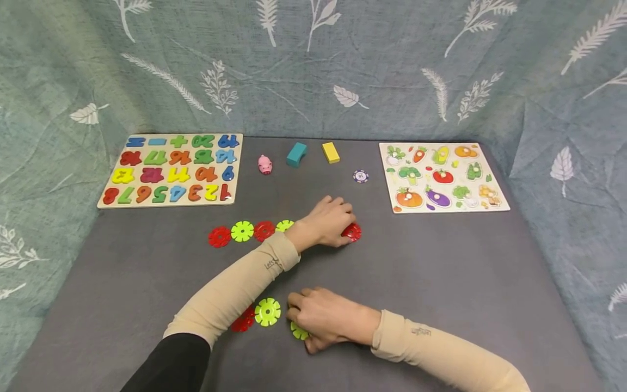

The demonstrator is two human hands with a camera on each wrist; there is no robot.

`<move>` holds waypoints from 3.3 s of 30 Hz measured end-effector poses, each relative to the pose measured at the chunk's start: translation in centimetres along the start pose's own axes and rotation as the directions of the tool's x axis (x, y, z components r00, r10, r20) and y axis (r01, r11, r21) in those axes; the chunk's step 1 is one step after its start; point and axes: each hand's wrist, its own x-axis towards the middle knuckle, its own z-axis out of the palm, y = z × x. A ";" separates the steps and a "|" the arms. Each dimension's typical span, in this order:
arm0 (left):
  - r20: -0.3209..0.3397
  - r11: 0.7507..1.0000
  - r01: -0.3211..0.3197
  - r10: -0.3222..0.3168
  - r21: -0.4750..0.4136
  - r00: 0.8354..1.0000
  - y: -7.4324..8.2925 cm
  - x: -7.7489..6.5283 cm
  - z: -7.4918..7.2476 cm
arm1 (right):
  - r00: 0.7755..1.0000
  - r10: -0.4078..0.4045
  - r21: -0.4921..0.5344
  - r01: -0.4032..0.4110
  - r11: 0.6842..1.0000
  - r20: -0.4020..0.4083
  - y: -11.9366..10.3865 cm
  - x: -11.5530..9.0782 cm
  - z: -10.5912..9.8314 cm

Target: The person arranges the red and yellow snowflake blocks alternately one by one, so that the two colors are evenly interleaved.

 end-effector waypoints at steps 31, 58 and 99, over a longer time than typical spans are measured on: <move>0.038 0.998 0.028 -0.026 -0.054 0.999 0.3 0.0 -0.2 | 0.845 0.528 0.108 -0.519 0.848 -0.086 10.5 -9.4 -2.1; 0.051 0.998 0.033 -0.030 -0.058 0.998 0.3 0.1 -0.4 | 0.795 0.605 0.165 -0.602 0.781 0.038 16.0 -8.4 -2.1; 0.065 0.997 -0.016 0.020 -0.073 0.998 -0.4 0.6 -0.2 | 0.994 0.060 0.120 -0.048 0.992 -0.094 3.8 -2.6 -0.5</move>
